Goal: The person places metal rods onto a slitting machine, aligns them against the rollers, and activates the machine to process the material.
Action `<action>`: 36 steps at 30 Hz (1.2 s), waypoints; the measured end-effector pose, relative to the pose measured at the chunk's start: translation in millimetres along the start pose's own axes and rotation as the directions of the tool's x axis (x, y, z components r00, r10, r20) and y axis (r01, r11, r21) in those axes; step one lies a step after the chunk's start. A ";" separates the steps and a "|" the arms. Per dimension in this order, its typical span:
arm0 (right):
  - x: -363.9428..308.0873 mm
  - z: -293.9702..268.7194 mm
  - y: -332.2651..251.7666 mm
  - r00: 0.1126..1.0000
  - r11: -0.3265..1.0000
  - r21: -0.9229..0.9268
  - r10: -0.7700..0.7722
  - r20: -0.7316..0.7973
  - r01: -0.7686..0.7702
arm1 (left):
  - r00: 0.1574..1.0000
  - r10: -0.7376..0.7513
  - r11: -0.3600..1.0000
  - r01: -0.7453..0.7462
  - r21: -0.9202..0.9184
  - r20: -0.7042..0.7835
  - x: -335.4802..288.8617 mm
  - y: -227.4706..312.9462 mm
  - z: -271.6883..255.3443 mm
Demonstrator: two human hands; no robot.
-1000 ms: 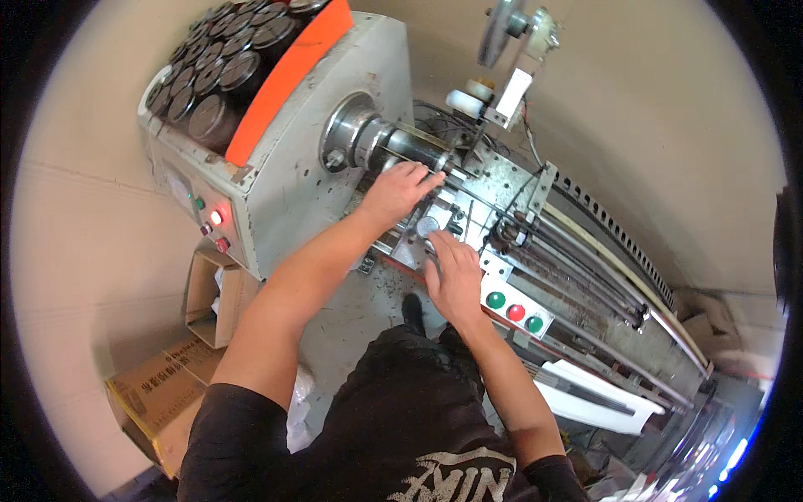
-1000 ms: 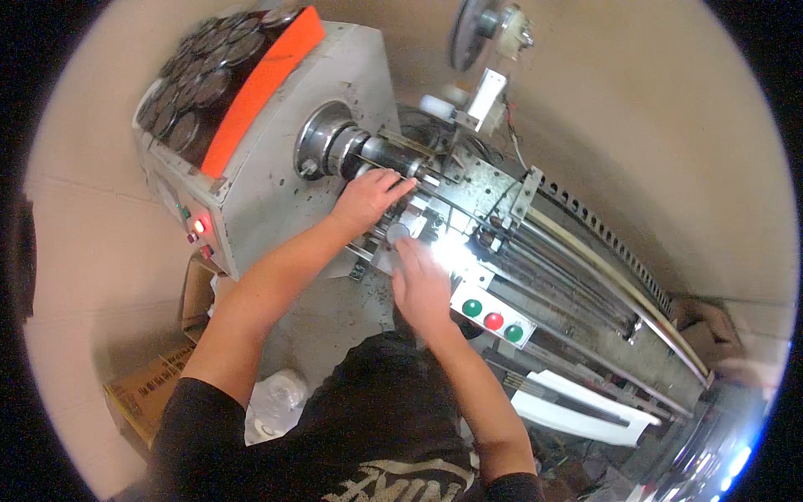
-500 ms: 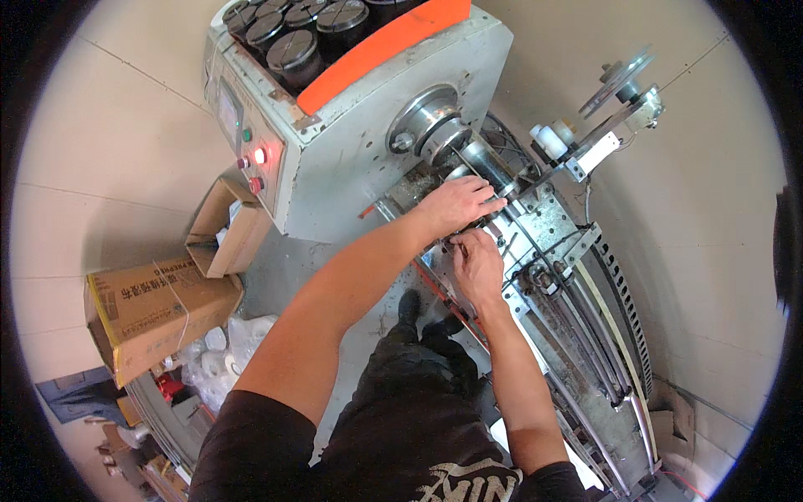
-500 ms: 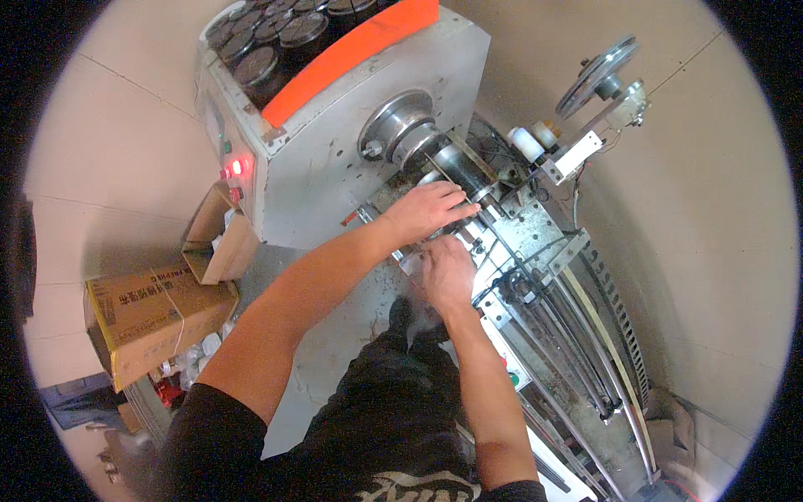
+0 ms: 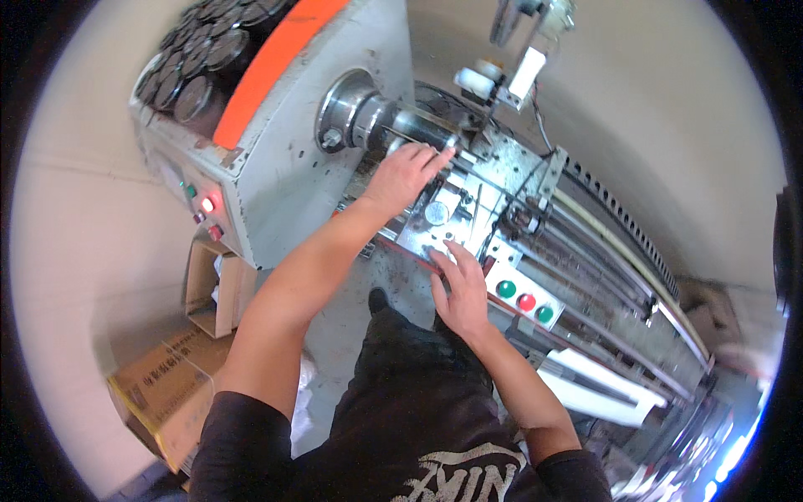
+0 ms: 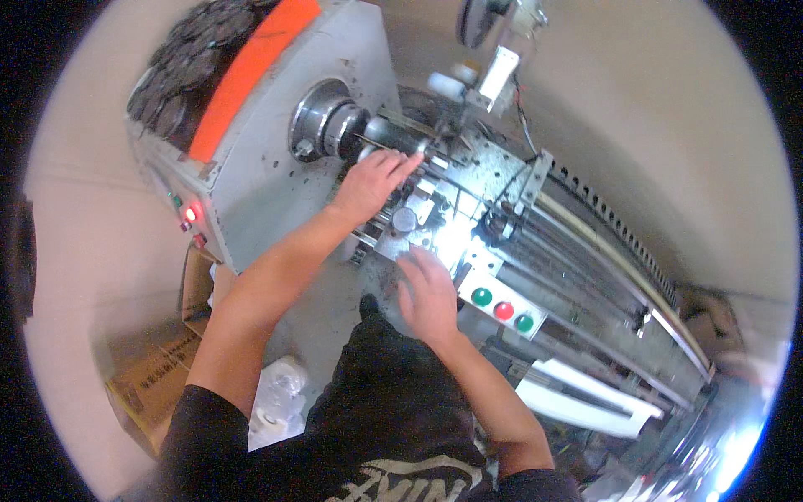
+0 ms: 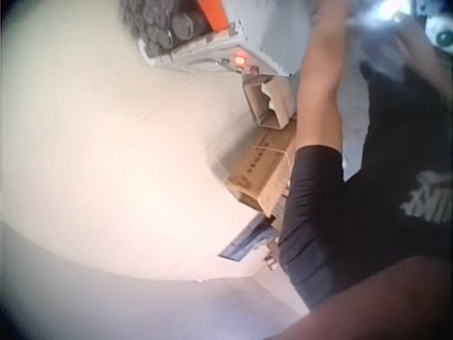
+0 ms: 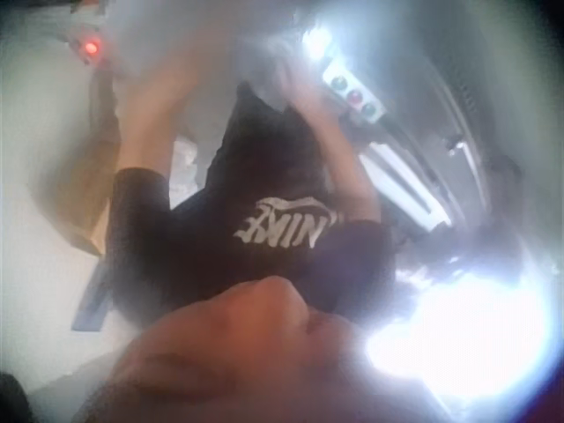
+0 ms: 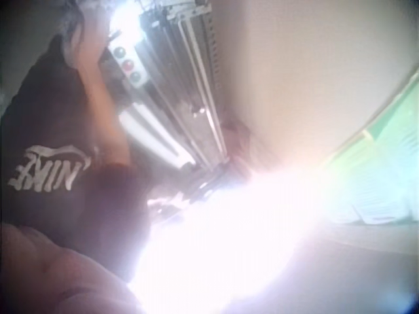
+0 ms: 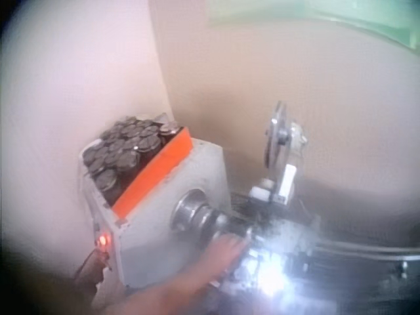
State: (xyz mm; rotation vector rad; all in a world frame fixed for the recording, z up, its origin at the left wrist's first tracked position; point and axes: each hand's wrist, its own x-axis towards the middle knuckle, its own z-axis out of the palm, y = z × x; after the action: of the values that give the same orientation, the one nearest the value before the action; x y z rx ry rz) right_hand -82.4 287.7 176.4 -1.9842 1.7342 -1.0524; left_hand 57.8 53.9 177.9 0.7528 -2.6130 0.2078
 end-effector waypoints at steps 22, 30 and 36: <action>-138.0 215.8 115.0 0.286 0.250 0.692 0.956 -0.066 -0.677 | 0.900 -0.288 0.648 0.435 -0.625 0.328 -204.4 112.4 156.1; -121.7 228.9 145.5 0.354 0.331 0.648 0.930 -0.100 -0.686 | 0.853 -0.275 0.709 0.491 -0.506 0.443 -184.0 120.3 227.3; -117.3 230.2 142.0 0.385 0.356 0.705 0.914 -0.126 -0.613 | 0.839 -0.337 0.585 0.543 -0.603 0.428 -186.1 113.0 241.0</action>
State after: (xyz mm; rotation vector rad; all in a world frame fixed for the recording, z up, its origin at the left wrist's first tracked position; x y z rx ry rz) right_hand -26.6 313.0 -112.0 -0.2733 1.9367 -1.4758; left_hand 57.0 177.3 -122.6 1.1433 -2.3046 -1.0743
